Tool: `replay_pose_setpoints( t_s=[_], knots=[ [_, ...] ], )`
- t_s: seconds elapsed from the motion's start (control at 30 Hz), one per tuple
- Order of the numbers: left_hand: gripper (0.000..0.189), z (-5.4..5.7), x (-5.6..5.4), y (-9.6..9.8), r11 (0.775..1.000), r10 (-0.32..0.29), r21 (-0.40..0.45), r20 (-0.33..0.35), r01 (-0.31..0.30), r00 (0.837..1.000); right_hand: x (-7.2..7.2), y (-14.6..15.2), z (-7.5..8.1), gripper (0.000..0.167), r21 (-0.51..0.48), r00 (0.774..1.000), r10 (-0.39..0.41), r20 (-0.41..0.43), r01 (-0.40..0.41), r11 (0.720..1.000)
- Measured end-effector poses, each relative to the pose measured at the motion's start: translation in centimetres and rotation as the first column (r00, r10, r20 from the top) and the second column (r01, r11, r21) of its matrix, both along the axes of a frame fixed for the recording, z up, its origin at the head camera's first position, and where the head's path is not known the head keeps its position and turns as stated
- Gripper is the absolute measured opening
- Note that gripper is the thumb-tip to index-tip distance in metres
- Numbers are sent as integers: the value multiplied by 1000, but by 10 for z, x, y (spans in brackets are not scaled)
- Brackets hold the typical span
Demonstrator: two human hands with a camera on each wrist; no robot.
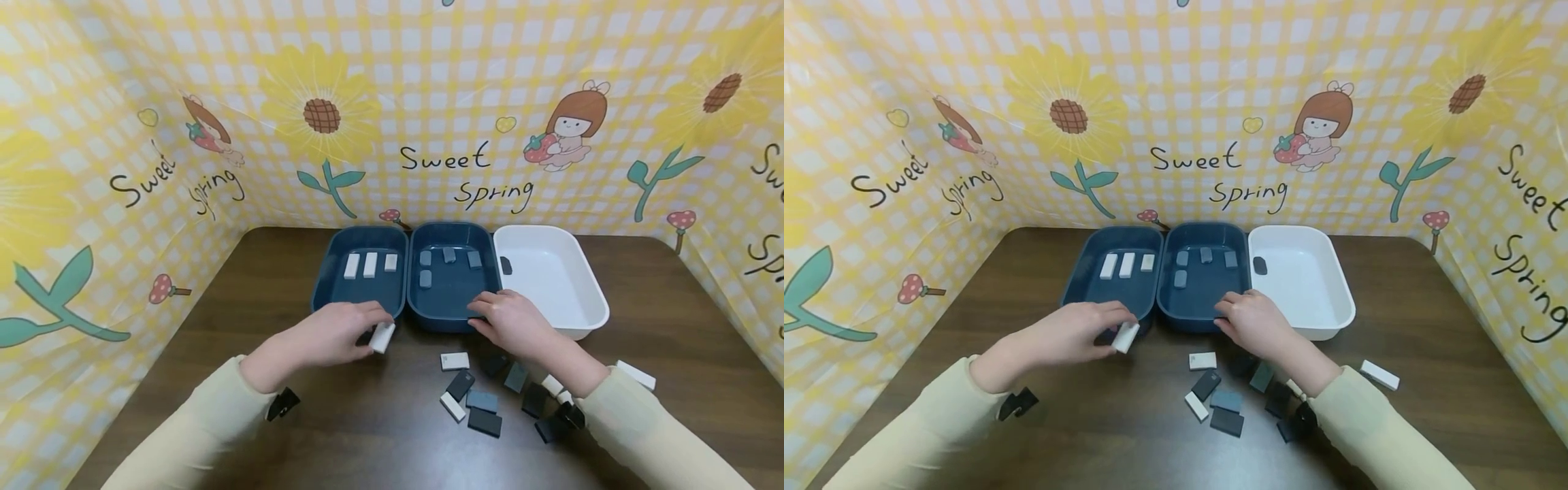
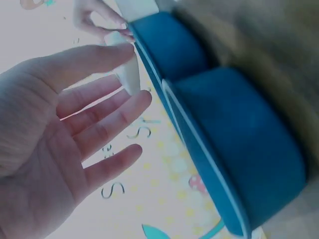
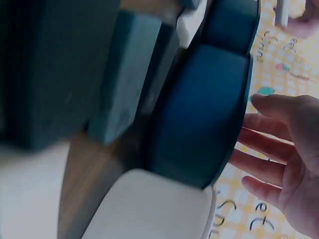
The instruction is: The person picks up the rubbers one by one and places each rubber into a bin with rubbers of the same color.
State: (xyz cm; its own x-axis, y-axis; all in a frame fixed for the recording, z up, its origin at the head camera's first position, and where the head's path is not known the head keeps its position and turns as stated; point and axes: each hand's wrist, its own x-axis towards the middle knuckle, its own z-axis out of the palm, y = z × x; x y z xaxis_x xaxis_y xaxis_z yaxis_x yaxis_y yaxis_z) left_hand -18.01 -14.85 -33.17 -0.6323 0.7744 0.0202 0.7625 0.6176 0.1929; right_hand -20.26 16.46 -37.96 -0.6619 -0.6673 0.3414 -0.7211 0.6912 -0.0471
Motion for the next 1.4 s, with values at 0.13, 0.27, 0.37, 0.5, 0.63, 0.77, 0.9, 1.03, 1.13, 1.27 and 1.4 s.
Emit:
replay_pose_setpoints(
  t_s=[0.13,0.27,0.37,0.5,0.63,0.77,0.9,1.03,1.13,1.27,1.4],
  knots=[
    [42,6,-10,-7,1000,30,4,-47,-30,998,0,-15,2,28,-31,998,42,-51,-44,999],
    [43,9,-23,-14,997,76,1,-61,-77,995,0,-33,4,30,-50,995,87,-54,-90,995],
    [44,9,-35,-20,992,121,-17,-51,-122,991,1,-47,3,34,-37,992,122,-32,-124,992],
    [46,3,-51,-27,981,181,-57,-52,-183,982,4,-64,1,45,-11,986,166,15,-166,986],
    [47,-3,-62,-32,977,187,-81,-112,-197,976,6,-75,-3,57,45,978,203,53,-206,978],
    [46,-8,-70,-36,973,181,-117,-148,-199,972,6,-79,-9,60,121,974,208,88,-218,968],
    [45,-11,-75,-37,965,194,-150,-134,-213,972,6,-81,-13,57,171,975,193,108,-210,963],
    [45,-18,-81,-37,959,196,-181,-132,-218,972,6,-82,-15,55,159,974,201,108,-216,963],
    [45,-23,-88,-36,951,206,-211,-120,-228,971,3,-85,-14,52,135,974,205,99,-217,967],
    [44,-28,-99,-36,938,235,-236,-104,-253,966,-3,-92,-11,43,109,980,192,55,-197,974],
    [41,-32,-106,-37,931,249,-251,-90,-264,964,-7,-100,-5,27,112,983,184,-20,-180,977]
  ],
)
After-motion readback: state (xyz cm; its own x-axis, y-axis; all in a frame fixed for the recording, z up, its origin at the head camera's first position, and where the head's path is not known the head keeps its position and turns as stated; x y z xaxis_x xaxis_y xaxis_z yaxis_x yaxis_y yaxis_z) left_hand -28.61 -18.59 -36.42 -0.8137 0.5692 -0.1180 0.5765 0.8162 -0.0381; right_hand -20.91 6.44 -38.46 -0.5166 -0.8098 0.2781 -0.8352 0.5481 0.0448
